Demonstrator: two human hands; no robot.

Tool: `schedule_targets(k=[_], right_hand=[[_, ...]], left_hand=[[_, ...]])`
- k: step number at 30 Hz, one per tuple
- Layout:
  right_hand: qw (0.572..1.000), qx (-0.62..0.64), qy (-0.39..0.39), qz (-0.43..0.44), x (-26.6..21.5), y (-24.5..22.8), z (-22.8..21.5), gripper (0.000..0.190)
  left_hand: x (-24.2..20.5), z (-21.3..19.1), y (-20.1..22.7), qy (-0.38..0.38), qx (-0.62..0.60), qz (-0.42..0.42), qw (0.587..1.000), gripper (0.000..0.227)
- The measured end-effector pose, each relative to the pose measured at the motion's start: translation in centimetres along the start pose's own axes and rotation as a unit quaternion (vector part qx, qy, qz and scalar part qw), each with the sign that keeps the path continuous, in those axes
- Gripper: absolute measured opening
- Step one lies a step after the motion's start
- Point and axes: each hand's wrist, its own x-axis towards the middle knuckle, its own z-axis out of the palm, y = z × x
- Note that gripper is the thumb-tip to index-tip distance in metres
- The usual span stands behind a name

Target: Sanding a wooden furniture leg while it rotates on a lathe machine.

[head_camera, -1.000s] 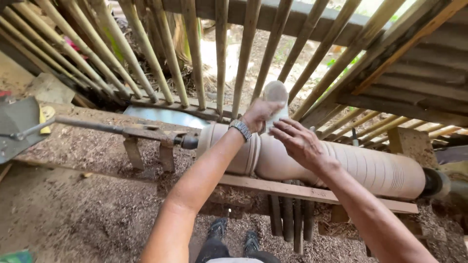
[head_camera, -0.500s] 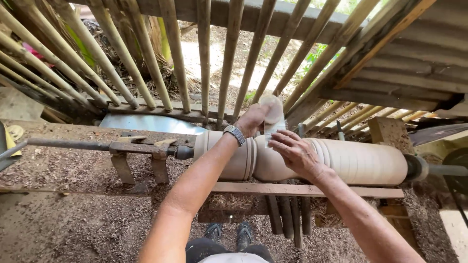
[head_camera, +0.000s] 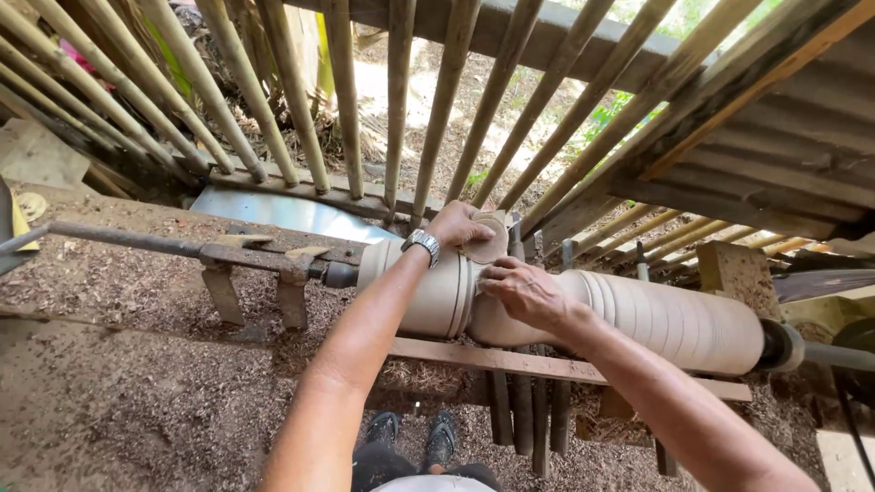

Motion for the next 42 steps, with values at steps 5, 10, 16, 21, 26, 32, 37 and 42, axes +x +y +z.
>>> schedule_targets(k=[5,10,16,21,26,32,37,42], right_hand=[[1.0,0.006,-0.015,0.015,0.2,0.7,1.1,0.042],[0.995,0.094,0.014,0.038,0.0,0.5,-0.2,0.03],[0.995,0.081,0.035,0.049,-1.0,-0.6,-0.5,0.028],[0.993,0.072,0.062,0.069,-1.5,-1.0,-0.4,0.025],[0.992,0.033,0.032,0.116,-1.9,-1.8,-0.4,0.028],[0.991,0.021,0.067,0.109,-2.9,-1.6,0.2,0.032],[0.99,0.03,0.067,0.122,-3.9,-1.8,-0.3,0.034],[0.987,0.049,0.095,0.118,-5.9,-0.4,0.5,0.037]], left_hand=[[0.1,0.5,0.8,0.026,0.072,0.007,0.997,0.032],[0.5,1.4,1.8,0.046,0.137,0.008,0.989,0.032],[1.1,2.1,1.4,0.002,0.162,-0.009,0.987,0.032],[1.0,2.6,2.1,-0.004,0.16,-0.011,0.987,0.033],[1.4,3.2,1.5,-0.016,0.165,-0.017,0.986,0.035],[0.3,3.8,2.9,-0.007,0.17,-0.017,0.985,0.034],[-0.2,4.5,3.9,0.003,0.172,-0.016,0.985,0.034],[-0.3,5.5,4.8,0.023,0.223,0.005,0.975,0.039]])
